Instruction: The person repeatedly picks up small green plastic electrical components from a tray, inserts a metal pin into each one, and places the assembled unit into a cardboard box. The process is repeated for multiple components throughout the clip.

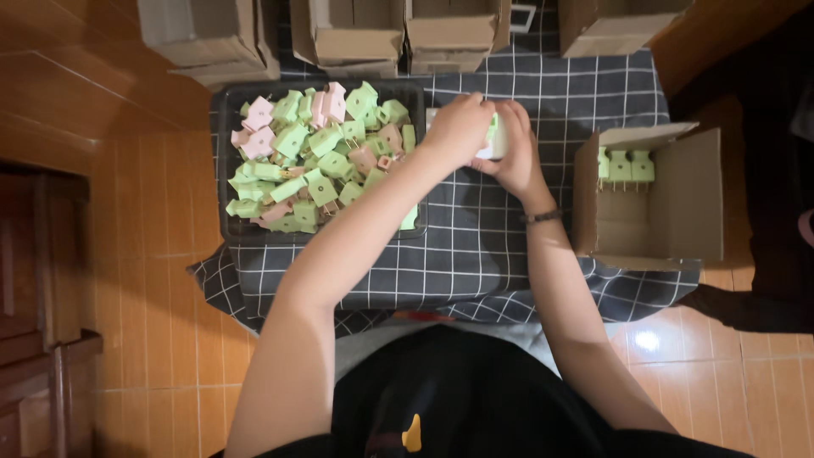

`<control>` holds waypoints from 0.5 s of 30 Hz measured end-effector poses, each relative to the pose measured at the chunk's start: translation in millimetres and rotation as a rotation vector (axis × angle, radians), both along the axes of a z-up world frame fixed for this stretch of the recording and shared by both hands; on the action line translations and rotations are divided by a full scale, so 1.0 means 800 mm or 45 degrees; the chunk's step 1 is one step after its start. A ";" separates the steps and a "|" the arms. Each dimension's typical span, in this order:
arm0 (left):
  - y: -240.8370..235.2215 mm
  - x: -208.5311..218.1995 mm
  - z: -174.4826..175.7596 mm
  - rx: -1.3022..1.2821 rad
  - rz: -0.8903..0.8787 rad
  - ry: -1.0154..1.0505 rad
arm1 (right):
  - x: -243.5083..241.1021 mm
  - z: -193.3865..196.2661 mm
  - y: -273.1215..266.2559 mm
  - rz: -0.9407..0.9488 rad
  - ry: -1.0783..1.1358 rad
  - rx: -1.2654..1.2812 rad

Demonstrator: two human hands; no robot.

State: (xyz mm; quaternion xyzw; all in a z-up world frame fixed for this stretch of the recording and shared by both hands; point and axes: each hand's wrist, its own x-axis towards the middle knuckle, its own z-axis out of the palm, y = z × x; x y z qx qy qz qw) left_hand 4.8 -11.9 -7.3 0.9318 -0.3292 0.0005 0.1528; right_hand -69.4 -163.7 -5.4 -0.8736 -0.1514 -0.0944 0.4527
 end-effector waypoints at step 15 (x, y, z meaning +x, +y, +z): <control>0.073 -0.165 0.186 -1.006 -0.046 0.186 | -0.100 0.093 0.032 -0.184 -0.110 0.175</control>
